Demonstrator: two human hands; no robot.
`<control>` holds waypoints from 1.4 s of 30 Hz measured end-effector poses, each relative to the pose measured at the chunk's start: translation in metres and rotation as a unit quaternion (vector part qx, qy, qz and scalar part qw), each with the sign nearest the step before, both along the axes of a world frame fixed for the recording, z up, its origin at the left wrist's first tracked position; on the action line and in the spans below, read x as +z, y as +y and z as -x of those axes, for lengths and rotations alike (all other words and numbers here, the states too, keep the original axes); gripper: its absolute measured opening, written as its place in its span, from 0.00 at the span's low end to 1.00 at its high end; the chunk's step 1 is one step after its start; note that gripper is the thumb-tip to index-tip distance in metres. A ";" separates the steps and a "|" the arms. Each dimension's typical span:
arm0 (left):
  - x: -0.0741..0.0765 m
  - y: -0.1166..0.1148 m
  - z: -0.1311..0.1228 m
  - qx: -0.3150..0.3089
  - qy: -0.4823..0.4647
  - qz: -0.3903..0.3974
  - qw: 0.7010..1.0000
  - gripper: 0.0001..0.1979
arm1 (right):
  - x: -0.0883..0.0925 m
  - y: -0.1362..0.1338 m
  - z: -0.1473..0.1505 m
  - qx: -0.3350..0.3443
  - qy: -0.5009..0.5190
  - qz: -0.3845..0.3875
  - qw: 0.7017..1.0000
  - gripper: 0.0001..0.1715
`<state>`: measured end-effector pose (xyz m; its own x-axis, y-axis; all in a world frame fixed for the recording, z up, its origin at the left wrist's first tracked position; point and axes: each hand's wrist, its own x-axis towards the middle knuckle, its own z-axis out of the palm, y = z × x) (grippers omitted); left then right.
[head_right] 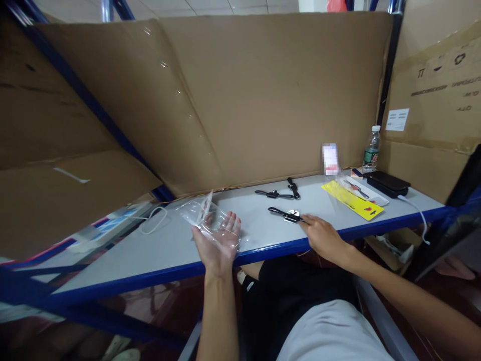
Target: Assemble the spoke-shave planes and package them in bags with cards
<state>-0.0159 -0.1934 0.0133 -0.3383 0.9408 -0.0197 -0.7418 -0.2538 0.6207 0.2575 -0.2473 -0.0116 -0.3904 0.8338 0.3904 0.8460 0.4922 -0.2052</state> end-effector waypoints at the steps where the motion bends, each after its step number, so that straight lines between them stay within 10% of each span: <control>1: 0.000 0.001 0.001 -0.008 -0.006 0.005 1.000 0.26 | -0.004 -0.003 -0.009 -0.018 0.021 -0.007 1.000 0.31; 10: -0.006 0.010 -0.036 -0.234 -0.043 0.023 0.971 0.22 | -0.003 -0.008 -0.035 -0.271 -0.064 -0.054 0.959 0.13; 16: -0.006 0.008 -0.048 -0.248 -0.061 0.030 0.967 0.22 | 0.004 -0.002 -0.044 -0.220 -0.108 -0.007 0.970 0.14; 21: -0.005 0.005 -0.046 -0.245 -0.056 0.025 0.968 0.22 | 0.010 0.006 -0.040 -0.203 0.159 0.093 0.962 0.19; 26: -0.004 0.004 -0.048 -0.246 -0.047 0.022 0.968 0.23 | 0.037 0.017 0.003 -0.025 0.449 0.198 0.871 0.24; 34: -0.008 0.006 -0.047 -0.249 -0.036 0.017 0.968 0.19 | 0.064 0.050 0.087 -0.077 0.252 0.085 0.961 0.10; 42: -0.012 0.013 -0.047 -0.229 -0.114 0.030 0.966 0.15 | 0.058 0.050 0.107 -0.119 0.149 0.109 0.976 0.11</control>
